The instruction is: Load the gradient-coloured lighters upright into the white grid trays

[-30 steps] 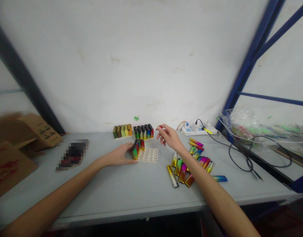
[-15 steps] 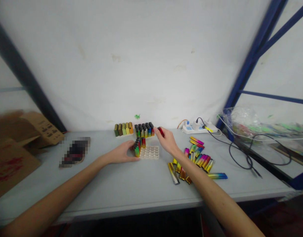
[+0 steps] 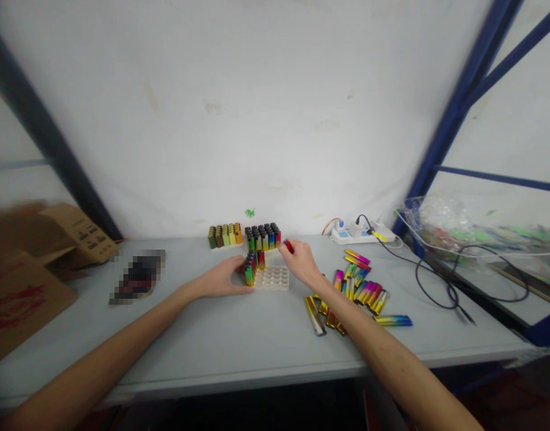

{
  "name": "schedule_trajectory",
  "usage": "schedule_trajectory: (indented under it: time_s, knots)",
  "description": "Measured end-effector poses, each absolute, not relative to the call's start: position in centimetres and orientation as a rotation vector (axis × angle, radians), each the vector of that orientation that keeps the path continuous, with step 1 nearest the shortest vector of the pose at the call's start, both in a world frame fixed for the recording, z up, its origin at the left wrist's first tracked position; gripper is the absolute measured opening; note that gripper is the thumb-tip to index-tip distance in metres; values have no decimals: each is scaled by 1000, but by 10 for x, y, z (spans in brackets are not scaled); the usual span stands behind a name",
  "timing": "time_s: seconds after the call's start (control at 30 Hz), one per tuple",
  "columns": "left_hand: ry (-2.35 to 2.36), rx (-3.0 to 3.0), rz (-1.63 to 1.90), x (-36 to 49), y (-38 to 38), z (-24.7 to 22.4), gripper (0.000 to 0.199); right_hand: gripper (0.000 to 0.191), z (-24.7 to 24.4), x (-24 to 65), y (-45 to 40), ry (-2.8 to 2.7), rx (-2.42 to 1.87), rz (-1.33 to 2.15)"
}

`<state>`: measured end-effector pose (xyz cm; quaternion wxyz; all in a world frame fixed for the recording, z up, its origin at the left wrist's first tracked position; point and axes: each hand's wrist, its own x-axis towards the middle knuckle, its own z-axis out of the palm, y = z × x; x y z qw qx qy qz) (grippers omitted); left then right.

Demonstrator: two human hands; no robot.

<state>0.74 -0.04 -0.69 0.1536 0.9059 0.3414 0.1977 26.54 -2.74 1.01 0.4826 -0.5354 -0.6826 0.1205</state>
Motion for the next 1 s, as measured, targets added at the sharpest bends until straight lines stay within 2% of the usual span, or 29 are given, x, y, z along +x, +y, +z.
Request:
schedule_trajectory:
  time_s: [0.23,0.43,0.63,0.8,1.0]
  knots:
    - [980,2596,542,8,0,-8,52,45,11,264,-32,-1730,-1293,331]
    - [965,2597,555,8,0,-8,54,42,17,266,-38,-1856,-1115,531]
    - [972,2594,545,6,0,-10,55,48,11,264,-39,-2025,-1175,324]
    - [991,2599,527,6,-1,-10,56,40,2,258,-38,-2056,-1168,418]
    - [1007,2625,495,6,-2,-8,53,28,-4,253,-35,-2186,-1145,362]
